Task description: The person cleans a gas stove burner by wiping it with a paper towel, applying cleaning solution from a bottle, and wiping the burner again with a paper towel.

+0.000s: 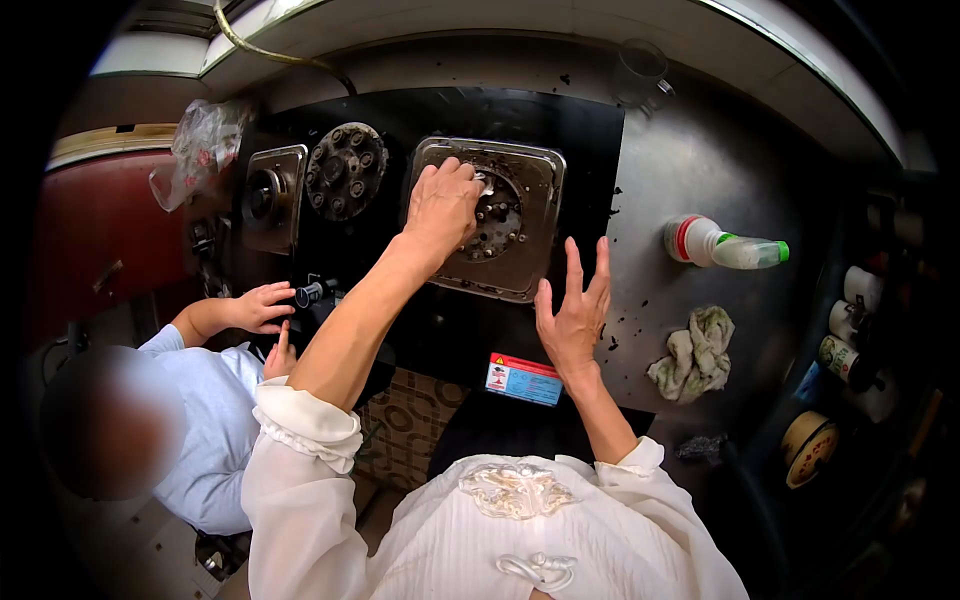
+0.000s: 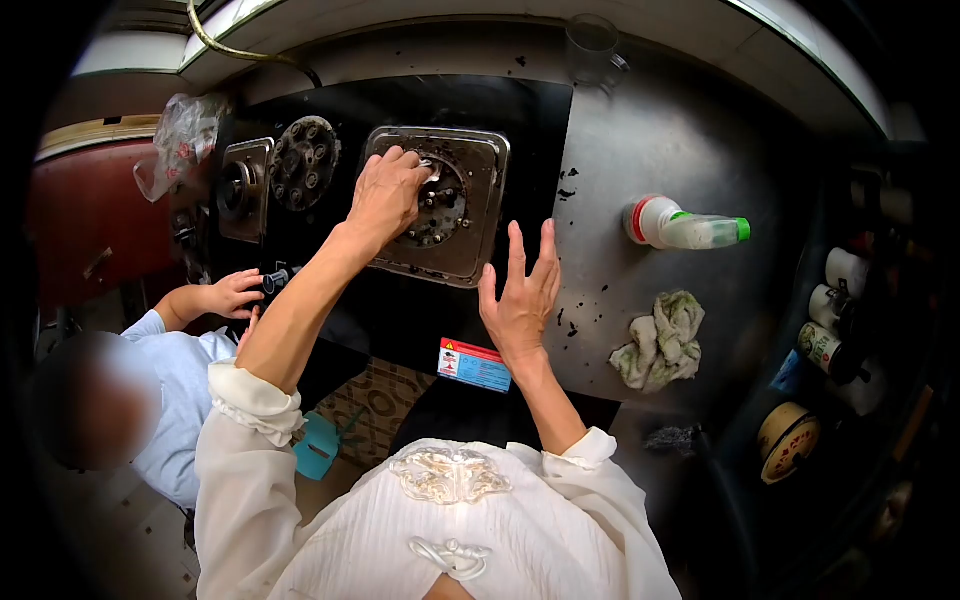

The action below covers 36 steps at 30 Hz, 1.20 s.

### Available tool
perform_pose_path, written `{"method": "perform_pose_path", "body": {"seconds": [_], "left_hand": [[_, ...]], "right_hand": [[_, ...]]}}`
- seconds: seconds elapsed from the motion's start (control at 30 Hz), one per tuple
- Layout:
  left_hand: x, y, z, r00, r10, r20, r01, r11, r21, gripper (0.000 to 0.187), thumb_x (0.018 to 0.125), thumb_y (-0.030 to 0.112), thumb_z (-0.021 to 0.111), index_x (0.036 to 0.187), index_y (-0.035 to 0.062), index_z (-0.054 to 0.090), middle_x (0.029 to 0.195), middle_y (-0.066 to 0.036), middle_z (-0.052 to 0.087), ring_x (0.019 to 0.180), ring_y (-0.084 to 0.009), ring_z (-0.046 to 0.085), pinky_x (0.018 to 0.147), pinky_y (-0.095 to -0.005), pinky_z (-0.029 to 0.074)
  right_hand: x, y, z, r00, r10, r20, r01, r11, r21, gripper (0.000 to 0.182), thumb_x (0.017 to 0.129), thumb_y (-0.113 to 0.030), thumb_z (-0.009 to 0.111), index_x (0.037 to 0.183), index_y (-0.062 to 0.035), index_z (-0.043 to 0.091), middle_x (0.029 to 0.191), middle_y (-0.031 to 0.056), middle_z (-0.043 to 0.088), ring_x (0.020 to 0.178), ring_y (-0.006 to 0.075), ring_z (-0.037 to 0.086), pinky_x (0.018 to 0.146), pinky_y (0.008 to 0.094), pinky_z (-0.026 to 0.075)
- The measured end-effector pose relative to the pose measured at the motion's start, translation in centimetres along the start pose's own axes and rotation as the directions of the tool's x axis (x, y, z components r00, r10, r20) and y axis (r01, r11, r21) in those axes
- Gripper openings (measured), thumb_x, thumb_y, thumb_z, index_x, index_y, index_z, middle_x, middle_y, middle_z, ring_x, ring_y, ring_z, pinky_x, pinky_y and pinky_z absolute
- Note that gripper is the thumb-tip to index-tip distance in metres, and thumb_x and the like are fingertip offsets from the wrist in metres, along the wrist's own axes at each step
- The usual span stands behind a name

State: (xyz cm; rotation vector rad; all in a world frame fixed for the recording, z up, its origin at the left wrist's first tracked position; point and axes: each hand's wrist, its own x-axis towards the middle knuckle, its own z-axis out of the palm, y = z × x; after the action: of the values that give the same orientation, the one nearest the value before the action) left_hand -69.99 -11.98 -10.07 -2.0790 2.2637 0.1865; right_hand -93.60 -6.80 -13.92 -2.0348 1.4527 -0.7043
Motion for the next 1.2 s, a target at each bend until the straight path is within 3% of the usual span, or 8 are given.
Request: {"method": "perform_pose_path", "body": {"seconds": [0.17, 0.3, 0.47, 0.53, 0.97, 1.07, 1.1, 1.2], "left_hand": [[-0.3, 0.9, 0.7, 0.983, -0.012, -0.183, 0.018, 0.999, 0.033, 0.015, 0.079, 0.008, 0.067, 0.091, 0.0087, 0.075, 0.092, -0.004, 0.064, 0.099, -0.0224, 0.059, 0.083, -0.0363, 0.044], [-0.2, 1.2, 1.0, 0.996, 0.003, -0.085, 0.015, 0.978, 0.210, 0.013, 0.079, 0.010, 0.067, 0.090, 0.0098, 0.073, 0.095, -0.004, 0.063, 0.099, -0.0215, 0.059, 0.082, -0.0364, 0.044], [-0.2, 0.2, 0.3, 0.986, 0.007, -0.166, -0.001, 0.999, 0.035, 0.026, 0.080, 0.004, 0.061, 0.101, 0.0067, 0.075, 0.096, -0.005, 0.064, 0.097, -0.0243, 0.058, 0.082, -0.0366, 0.045], [0.0, 0.3, 0.1, 0.999, -0.019, -0.039, 0.020, 0.999, 0.027, 0.026, 0.082, 0.004, 0.059, 0.102, 0.0061, 0.076, 0.096, -0.005, 0.065, 0.097, -0.0246, 0.058, 0.082, -0.0368, 0.046], [0.2, -0.9, -0.1, 0.999, -0.047, -0.006, 0.045, 0.984, -0.172, 0.021, 0.089, 0.006, 0.060, 0.103, 0.0078, 0.076, 0.093, -0.006, 0.067, 0.094, -0.0289, 0.058, 0.084, -0.0402, 0.047], [0.4, -1.5, -1.4, 0.864, -0.504, -0.006, 0.362, 0.629, -0.688, 0.026, 0.093, 0.017, 0.061, 0.112, 0.0046, 0.074, 0.092, -0.013, 0.074, 0.091, -0.0279, 0.066, 0.085, -0.0377, 0.051], [0.2, -1.9, -2.4, 0.818, -0.564, 0.110, 0.443, 0.496, -0.747, 0.029, 0.092, 0.020, 0.060, 0.113, 0.0045, 0.074, 0.080, -0.014, 0.072, 0.077, -0.0251, 0.068, 0.078, -0.0357, 0.052], [-0.6, -2.2, -4.8, 0.777, -0.607, 0.165, 0.555, 0.539, -0.634, 0.032, 0.087, 0.022, 0.060, 0.109, 0.0040, 0.075, 0.077, -0.017, 0.070, 0.075, -0.0279, 0.070, 0.078, -0.0365, 0.054]], "right_hand": [[0.2, 0.1, 0.0, 1.000, -0.001, -0.003, 0.001, 1.000, -0.006, 0.072, 0.088, -0.015, 0.070, 0.154, -0.0118, 0.042, 0.161, 0.0243, 0.025, 0.139, 0.0424, 0.040, 0.112, 0.0521, 0.037], [0.0, 0.2, 0.2, 1.000, -0.005, -0.004, 0.005, 1.000, 0.003, 0.072, 0.088, -0.016, 0.070, 0.154, -0.0123, 0.042, 0.161, 0.0241, 0.025, 0.139, 0.0423, 0.040, 0.112, 0.0524, 0.037], [0.0, 0.1, 0.1, 1.000, -0.003, 0.003, 0.003, 1.000, 0.002, 0.071, 0.088, -0.015, 0.070, 0.154, -0.0122, 0.042, 0.161, 0.0244, 0.025, 0.139, 0.0422, 0.040, 0.112, 0.0523, 0.037], [0.0, 0.0, 0.1, 1.000, 0.008, 0.011, -0.008, 1.000, 0.005, 0.072, 0.088, -0.015, 0.070, 0.154, -0.0120, 0.041, 0.161, 0.0244, 0.024, 0.139, 0.0423, 0.040, 0.112, 0.0524, 0.037], [0.1, 0.1, 0.0, 1.000, -0.011, 0.003, 0.011, 1.000, -0.023, 0.072, 0.089, -0.017, 0.070, 0.154, -0.0117, 0.041, 0.160, 0.0245, 0.024, 0.140, 0.0427, 0.039, 0.112, 0.0526, 0.037], [-0.2, 0.2, 0.0, 1.000, 0.003, 0.007, -0.003, 1.000, -0.003, 0.072, 0.089, -0.017, 0.070, 0.154, -0.0122, 0.041, 0.161, 0.0239, 0.024, 0.140, 0.0423, 0.039, 0.112, 0.0529, 0.037], [-0.1, 0.3, 0.1, 1.000, -0.003, 0.003, 0.003, 1.000, 0.004, 0.072, 0.089, -0.017, 0.070, 0.155, -0.0124, 0.041, 0.161, 0.0236, 0.024, 0.140, 0.0422, 0.039, 0.112, 0.0530, 0.037], [0.0, 0.3, 0.2, 1.000, -0.011, 0.000, 0.011, 1.000, 0.006, 0.073, 0.088, -0.017, 0.070, 0.155, -0.0127, 0.040, 0.161, 0.0231, 0.024, 0.141, 0.0421, 0.039, 0.112, 0.0532, 0.037]]}}
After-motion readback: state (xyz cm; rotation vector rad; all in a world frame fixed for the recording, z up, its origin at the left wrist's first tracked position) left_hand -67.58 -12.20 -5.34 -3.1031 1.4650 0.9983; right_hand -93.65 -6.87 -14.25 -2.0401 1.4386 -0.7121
